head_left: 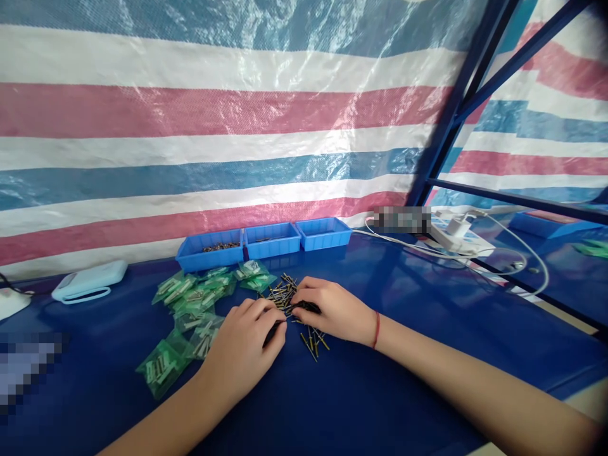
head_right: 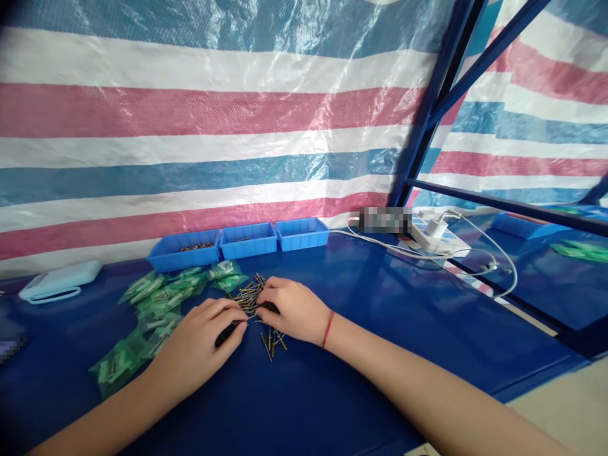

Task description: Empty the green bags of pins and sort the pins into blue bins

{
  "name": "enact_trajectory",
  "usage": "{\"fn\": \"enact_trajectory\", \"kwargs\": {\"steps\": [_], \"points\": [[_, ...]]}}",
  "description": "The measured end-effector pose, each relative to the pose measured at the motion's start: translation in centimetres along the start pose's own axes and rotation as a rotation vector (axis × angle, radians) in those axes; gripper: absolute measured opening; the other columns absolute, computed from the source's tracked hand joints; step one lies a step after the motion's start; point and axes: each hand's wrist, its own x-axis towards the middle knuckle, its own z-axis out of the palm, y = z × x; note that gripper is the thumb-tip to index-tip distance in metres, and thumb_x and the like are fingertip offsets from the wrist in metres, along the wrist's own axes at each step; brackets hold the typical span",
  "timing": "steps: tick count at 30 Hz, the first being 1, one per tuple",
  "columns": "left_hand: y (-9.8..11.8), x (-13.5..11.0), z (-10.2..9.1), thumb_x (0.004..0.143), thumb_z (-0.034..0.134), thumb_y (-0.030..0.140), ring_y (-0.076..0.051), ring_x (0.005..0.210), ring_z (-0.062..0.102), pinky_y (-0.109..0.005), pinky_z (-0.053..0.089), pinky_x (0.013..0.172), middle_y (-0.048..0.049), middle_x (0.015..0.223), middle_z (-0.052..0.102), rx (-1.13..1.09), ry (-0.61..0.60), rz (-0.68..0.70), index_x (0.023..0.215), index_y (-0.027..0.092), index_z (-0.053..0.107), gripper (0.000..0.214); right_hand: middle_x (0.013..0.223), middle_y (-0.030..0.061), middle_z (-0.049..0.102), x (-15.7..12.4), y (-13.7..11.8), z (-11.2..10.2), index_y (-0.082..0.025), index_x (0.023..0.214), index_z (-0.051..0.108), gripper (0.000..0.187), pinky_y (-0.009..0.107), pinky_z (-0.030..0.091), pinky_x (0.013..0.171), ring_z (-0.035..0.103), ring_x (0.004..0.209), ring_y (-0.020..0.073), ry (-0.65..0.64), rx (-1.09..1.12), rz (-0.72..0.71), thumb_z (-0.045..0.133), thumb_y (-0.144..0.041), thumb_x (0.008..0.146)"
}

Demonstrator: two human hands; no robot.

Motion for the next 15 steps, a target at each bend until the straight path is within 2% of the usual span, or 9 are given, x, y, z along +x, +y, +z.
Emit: {"fn": "enact_trajectory", "kwargs": {"steps": [4, 11, 15], "points": [[0.1, 0.09, 0.06, 0.092, 0.044, 0.026, -0.022, 0.09, 0.055, -0.039, 0.043, 0.078, -0.0028, 0.103, 0.064, 0.003, -0.025, -0.016, 0.095, 0.023, 0.065, 0.022, 0.089, 0.0053, 0.062, 0.06, 0.26, 0.39, -0.016, 0.084, 0.066, 0.019, 0.027, 0.047, 0.074, 0.06, 0.08, 0.0145, 0.013, -0.038, -0.027, 0.049, -0.02, 0.091], [0.07, 0.08, 0.09, 0.092, 0.044, 0.027, -0.022, 0.09, 0.055, -0.039, 0.043, 0.078, -0.0021, 0.1, 0.065, 0.015, -0.034, -0.031, 0.094, 0.023, 0.065, 0.021, 0.086, 0.007, 0.059, -0.02, 0.26, 0.92, -0.014, 0.086, 0.06, 0.019, 0.029, 0.046, 0.072, 0.055, 0.078, 0.0165, 0.023, -0.148, -0.053, 0.044, -0.02, 0.094], [-0.05, 0.0, 0.13, 0.091, 0.046, 0.028, -0.023, 0.091, 0.057, -0.038, 0.043, 0.079, -0.003, 0.101, 0.066, 0.003, -0.011, -0.046, 0.099, 0.022, 0.062, 0.019, 0.084, 0.0072, 0.061, 0.02, 0.26, 0.78, -0.014, 0.087, 0.06, 0.02, 0.031, 0.046, 0.073, 0.054, 0.078, 0.0174, 0.053, -0.138, -0.1, 0.044, -0.022, 0.095]]}}
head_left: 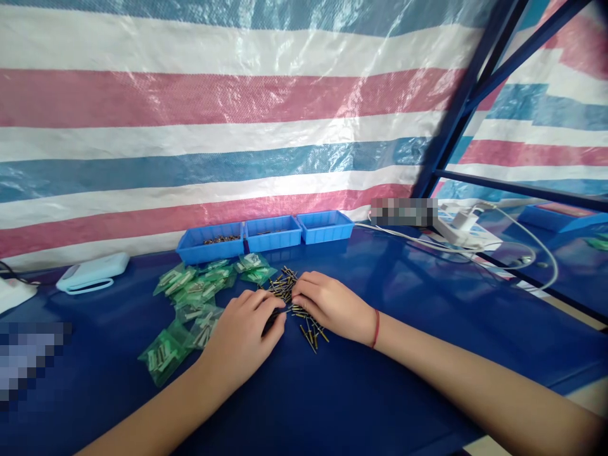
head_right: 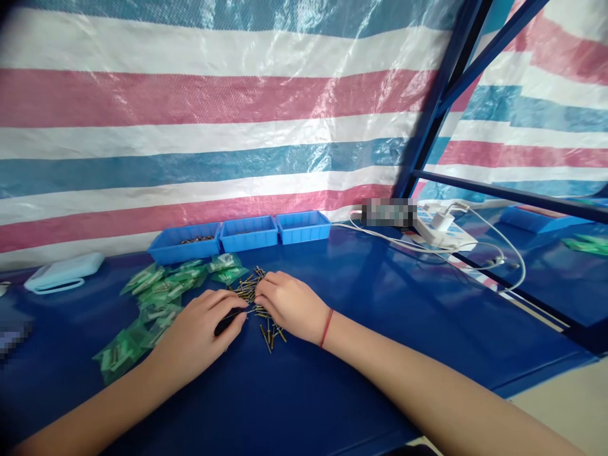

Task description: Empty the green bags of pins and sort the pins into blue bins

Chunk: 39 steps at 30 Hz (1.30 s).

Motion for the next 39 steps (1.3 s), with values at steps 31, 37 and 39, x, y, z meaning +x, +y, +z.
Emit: {"fn": "enact_trajectory", "kwargs": {"steps": [31, 37, 39], "points": [[0.0, 0.4, -0.2, 0.092, 0.047, 0.031, -0.02, 0.092, 0.06, -0.035, 0.048, 0.081, -0.0043, 0.101, 0.065, -0.182, 0.234, -0.026, 0.115, 0.023, 0.053, 0.025, 0.074, 0.0011, 0.062, 0.6, -1.1, -1.6, -0.015, 0.081, 0.062, 0.021, 0.025, 0.043, 0.061, 0.054, 0.064, 0.0103, 0.255, 0.935, 0.401, 0.064, -0.036, 0.08], [0.1, 0.2, 0.0, 0.092, 0.046, 0.029, -0.024, 0.107, 0.055, -0.043, 0.044, 0.09, -0.0055, 0.115, 0.062, -0.054, 0.077, 0.124, 0.111, 0.025, 0.06, 0.024, 0.084, 0.002, 0.066, 3.9, 1.4, -2.6, -0.018, 0.087, 0.063, 0.012, 0.026, 0.045, 0.067, 0.057, 0.071, 0.0126, 0.515, 0.361, 0.302, 0.053, -0.024, 0.084], [0.1, 0.0, 0.1, 0.092, 0.046, 0.028, -0.024, 0.11, 0.053, -0.044, 0.043, 0.092, -0.0045, 0.117, 0.061, -0.029, 0.038, 0.165, 0.109, 0.026, 0.062, 0.023, 0.088, 0.0024, 0.067, 6.0, 2.2, -2.4, -0.018, 0.09, 0.063, 0.014, 0.027, 0.046, 0.072, 0.058, 0.074, 0.0131, 0.486, 0.197, 0.251, 0.049, -0.02, 0.086]]}}
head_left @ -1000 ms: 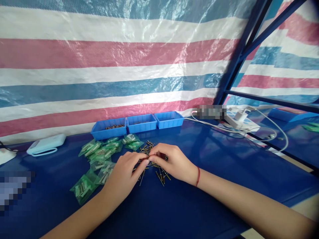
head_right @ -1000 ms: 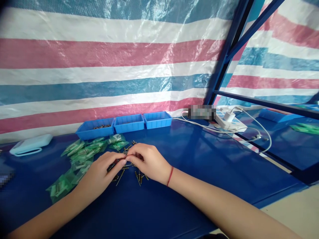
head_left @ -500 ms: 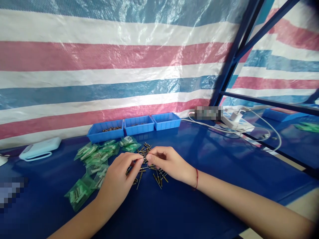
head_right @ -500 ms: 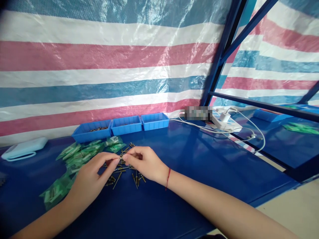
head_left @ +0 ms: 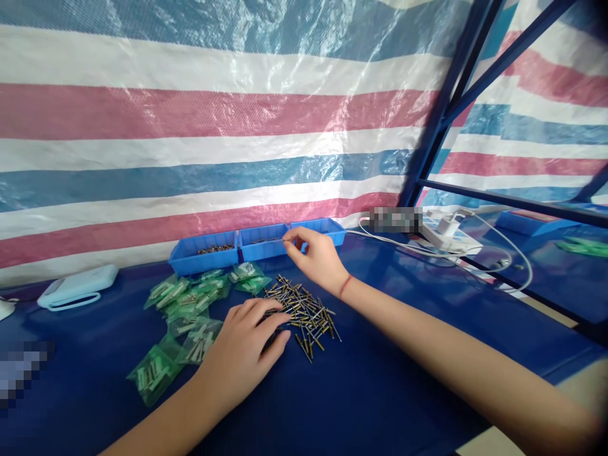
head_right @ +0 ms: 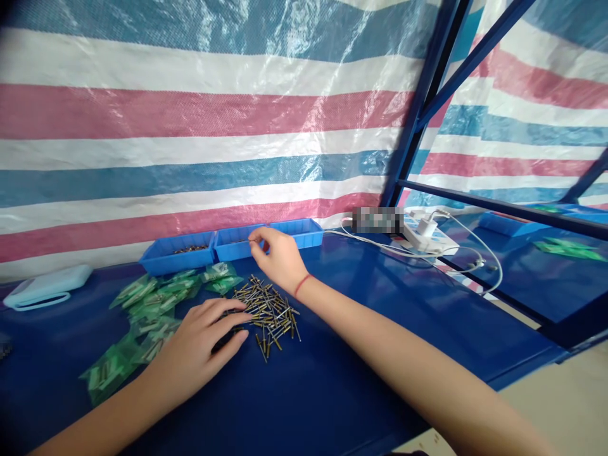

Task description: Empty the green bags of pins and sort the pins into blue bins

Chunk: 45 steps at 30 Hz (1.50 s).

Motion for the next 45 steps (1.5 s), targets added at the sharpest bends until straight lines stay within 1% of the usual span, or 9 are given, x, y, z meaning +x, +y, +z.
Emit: {"fn": "enact_trajectory", "kwargs": {"steps": [7, 11, 15, 20, 23, 27, 31, 37, 45], "points": [[-0.3, -0.2, 0.3, 0.092, 0.048, 0.026, -0.024, 0.107, 0.053, -0.044, 0.043, 0.088, -0.0021, 0.114, 0.063, 0.0, -0.08, -0.005, 0.098, 0.027, 0.066, 0.019, 0.1, 0.009, 0.066, 3.4, 0.9, 3.6, -0.015, 0.104, 0.062, 0.024, 0.032, 0.042, 0.083, 0.057, 0.092, 0.0197, -0.103, -0.275, -0.082, 0.047, -0.014, 0.085], [-0.1, -0.2, 0.2, 0.092, 0.047, 0.024, -0.023, 0.101, 0.054, -0.041, 0.042, 0.083, -0.0017, 0.107, 0.064, 0.009, -0.087, -0.02, 0.092, 0.026, 0.066, 0.019, 0.092, 0.0061, 0.065, 0.3, -0.7, 1.9, -0.016, 0.103, 0.061, 0.022, 0.029, 0.042, 0.081, 0.057, 0.087, 0.0169, -0.165, -0.229, -0.123, 0.045, -0.018, 0.088], [0.0, -0.2, 0.2, 0.093, 0.046, 0.023, -0.022, 0.093, 0.054, -0.039, 0.04, 0.08, -0.0024, 0.099, 0.065, 0.02, -0.062, -0.025, 0.092, 0.025, 0.065, 0.019, 0.078, 0.002, 0.063, -3.9, -2.1, -0.9, -0.017, 0.083, 0.064, 0.016, 0.026, 0.042, 0.07, 0.057, 0.073, 0.0132, -0.447, -0.151, -0.159, 0.049, -0.02, 0.086], [0.1, -0.1, 0.3, 0.094, 0.043, 0.023, -0.021, 0.091, 0.054, -0.039, 0.038, 0.078, -0.0026, 0.097, 0.064, 0.012, -0.089, -0.055, 0.096, 0.024, 0.063, 0.021, 0.093, 0.007, 0.063, -6.7, -1.9, -2.0, -0.017, 0.102, 0.066, 0.023, 0.029, 0.046, 0.075, 0.059, 0.083, 0.0173, -0.598, -0.145, -0.139, 0.061, -0.028, 0.082], [0.2, -0.1, 0.2, 0.094, 0.043, 0.023, -0.021, 0.092, 0.054, -0.039, 0.038, 0.079, -0.0021, 0.097, 0.064, 0.006, -0.104, -0.08, 0.096, 0.024, 0.063, 0.021, 0.093, 0.0068, 0.064, -6.7, -1.5, -2.1, -0.017, 0.101, 0.067, 0.021, 0.029, 0.047, 0.077, 0.06, 0.085, 0.017, -0.589, -0.111, -0.159, 0.058, -0.026, 0.084], [0.2, 0.0, 0.0, 0.094, 0.044, 0.023, -0.02, 0.091, 0.055, -0.039, 0.038, 0.08, -0.0011, 0.097, 0.064, -0.012, -0.109, -0.093, 0.095, 0.025, 0.064, 0.02, 0.085, 0.004, 0.068, -4.8, -0.4, -1.6, -0.019, 0.09, 0.07, 0.019, 0.028, 0.046, 0.074, 0.061, 0.08, 0.0156, -0.438, -0.163, -0.098, 0.051, -0.022, 0.087], [0.1, 0.0, 0.0, 0.093, 0.045, 0.023, -0.02, 0.091, 0.055, -0.039, 0.038, 0.081, -0.0008, 0.098, 0.064, -0.02, -0.108, -0.095, 0.095, 0.025, 0.064, 0.02, 0.095, 0.007, 0.069, -1.5, 1.6, 0.9, -0.018, 0.099, 0.069, 0.024, 0.03, 0.045, 0.077, 0.063, 0.087, 0.0187, -0.394, -0.417, 0.05, 0.048, -0.025, 0.089], [0.1, -0.2, -0.3, 0.094, 0.044, 0.023, -0.02, 0.092, 0.055, -0.039, 0.038, 0.081, -0.0014, 0.099, 0.064, -0.019, -0.114, -0.072, 0.097, 0.025, 0.065, 0.021, 0.098, 0.0126, 0.067, 1.0, 3.5, 4.9, -0.017, 0.099, 0.068, 0.026, 0.032, 0.045, 0.073, 0.064, 0.089, 0.0243, -0.406, -0.539, 0.155, 0.047, -0.03, 0.091], [-0.1, -0.4, -0.2, 0.092, 0.047, 0.023, -0.019, 0.091, 0.056, -0.038, 0.04, 0.079, -0.0011, 0.098, 0.065, -0.012, -0.083, -0.061, 0.096, 0.025, 0.066, 0.02, 0.112, 0.0124, 0.061, 0.5, 3.0, 4.3, -0.017, 0.11, 0.059, 0.028, 0.03, 0.044, 0.08, 0.061, 0.097, 0.023, -0.376, -0.59, 0.114, 0.038, -0.026, 0.094]]}}
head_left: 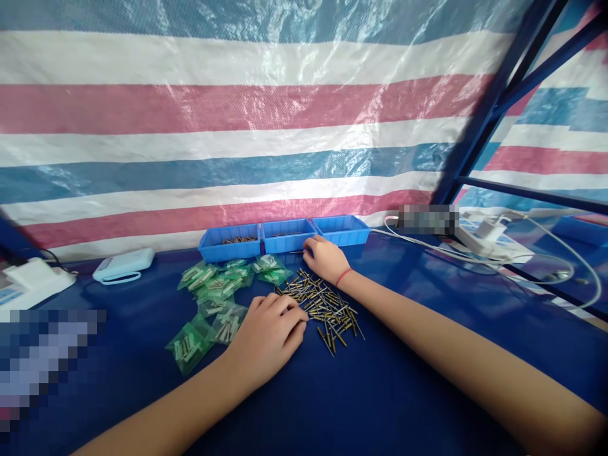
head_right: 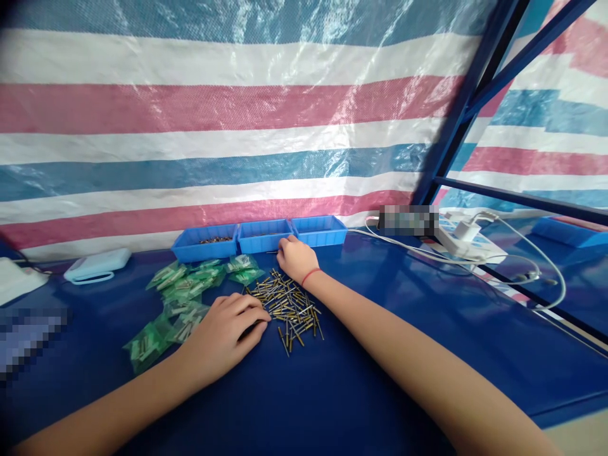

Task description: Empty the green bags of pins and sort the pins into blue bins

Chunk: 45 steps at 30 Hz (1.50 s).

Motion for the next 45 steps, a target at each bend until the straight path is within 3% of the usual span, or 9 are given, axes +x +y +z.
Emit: {"fn": "enact_trajectory", "kwargs": {"steps": [7, 11, 14, 17, 21, 32, 38, 42, 45], "points": [[-0.8, 1.9, -1.9, 0.092, 0.045, 0.024, -0.02, 0.095, 0.055, -0.037, 0.043, 0.086, -0.0038, 0.105, 0.064, 0.019, 0.155, 0.034, 0.1, 0.023, 0.064, 0.02, 0.105, 0.0124, 0.064, 0.5, -0.3, -0.1, -0.016, 0.105, 0.06, 0.025, 0.032, 0.046, 0.078, 0.063, 0.092, 0.0236, -0.025, -0.033, -0.059, 0.04, -0.026, 0.093], [-4.8, 7.2, -3.1, 0.094, 0.038, 0.026, -0.024, 0.104, 0.052, -0.04, 0.041, 0.094, -0.008, 0.113, 0.061, 0.179, 0.269, -0.015, 0.112, 0.02, 0.061, 0.029, 0.101, 0.0118, 0.065, 0.6, -0.2, 0.3, -0.015, 0.1, 0.061, 0.024, 0.031, 0.046, 0.076, 0.064, 0.091, 0.0229, -0.055, -0.058, -0.073, 0.041, -0.025, 0.093], [-8.1, 10.8, -2.5, 0.094, 0.04, 0.032, -0.03, 0.118, 0.045, -0.047, 0.039, 0.095, -0.0101, 0.13, 0.052, 0.307, 0.226, -0.153, 0.122, 0.022, 0.057, 0.035, 0.106, 0.0132, 0.063, 0.6, -0.2, 0.3, -0.014, 0.103, 0.06, 0.025, 0.032, 0.047, 0.078, 0.063, 0.093, 0.024, -0.058, -0.078, -0.079, 0.04, -0.026, 0.093], [-10.3, 12.3, -1.4, 0.093, 0.041, 0.041, -0.033, 0.118, 0.046, -0.048, 0.041, 0.092, -0.0105, 0.132, 0.05, 0.342, 0.132, -0.23, 0.11, 0.025, 0.066, 0.034, 0.108, 0.013, 0.062, 0.6, -0.2, 0.2, -0.015, 0.105, 0.058, 0.025, 0.032, 0.047, 0.078, 0.063, 0.095, 0.0235, -0.059, -0.096, -0.097, 0.04, -0.027, 0.093], [-11.1, 11.9, -0.5, 0.092, 0.042, 0.043, -0.029, 0.112, 0.051, -0.041, 0.043, 0.092, -0.0109, 0.128, 0.05, 0.357, 0.085, -0.243, 0.108, 0.023, 0.067, 0.036, 0.104, 0.0102, 0.064, 0.7, -0.1, 0.3, -0.018, 0.106, 0.057, 0.023, 0.032, 0.048, 0.077, 0.063, 0.092, 0.0218, -0.067, -0.112, -0.138, 0.039, -0.026, 0.094], [-10.3, 10.6, -0.4, 0.094, 0.036, 0.04, -0.032, 0.094, 0.061, -0.044, 0.045, 0.078, -0.015, 0.108, 0.056, 0.503, 0.032, -0.408, 0.116, 0.024, 0.06, 0.035, 0.098, 0.0123, 0.065, 1.3, 0.4, 0.2, -0.014, 0.103, 0.06, 0.02, 0.032, 0.048, 0.074, 0.064, 0.087, 0.0219, -0.105, -0.117, -0.308, 0.044, -0.015, 0.09], [-10.6, 10.6, -0.8, 0.095, 0.035, 0.039, -0.029, 0.092, 0.061, -0.038, 0.046, 0.076, -0.0122, 0.103, 0.058, 0.502, -0.006, -0.376, 0.114, 0.024, 0.06, 0.035, 0.101, 0.0122, 0.061, -0.6, 1.8, -1.8, -0.014, 0.097, 0.063, 0.021, 0.032, 0.042, 0.082, 0.056, 0.092, 0.0202, -0.027, -0.087, -0.397, 0.043, -0.013, 0.092], [-10.8, 10.6, -0.8, 0.095, 0.034, 0.038, -0.029, 0.093, 0.061, -0.038, 0.046, 0.075, -0.0125, 0.105, 0.059, 0.49, -0.017, -0.371, 0.116, 0.024, 0.059, 0.037, 0.106, 0.0126, 0.06, -0.8, 4.8, -2.5, -0.015, 0.104, 0.057, 0.022, 0.036, 0.037, 0.084, 0.05, 0.099, 0.0241, 0.212, -0.025, -0.2, 0.038, -0.016, 0.094], [-10.7, 10.7, -0.8, 0.094, 0.033, 0.039, -0.031, 0.093, 0.062, -0.041, 0.047, 0.076, -0.0139, 0.106, 0.059, 0.484, -0.009, -0.386, 0.116, 0.022, 0.06, 0.038, 0.098, 0.0159, 0.063, 0.3, 7.1, -1.6, -0.011, 0.101, 0.056, 0.021, 0.038, 0.037, 0.082, 0.052, 0.092, 0.0262, 0.283, 0.002, -0.055, 0.037, -0.012, 0.092]]}}
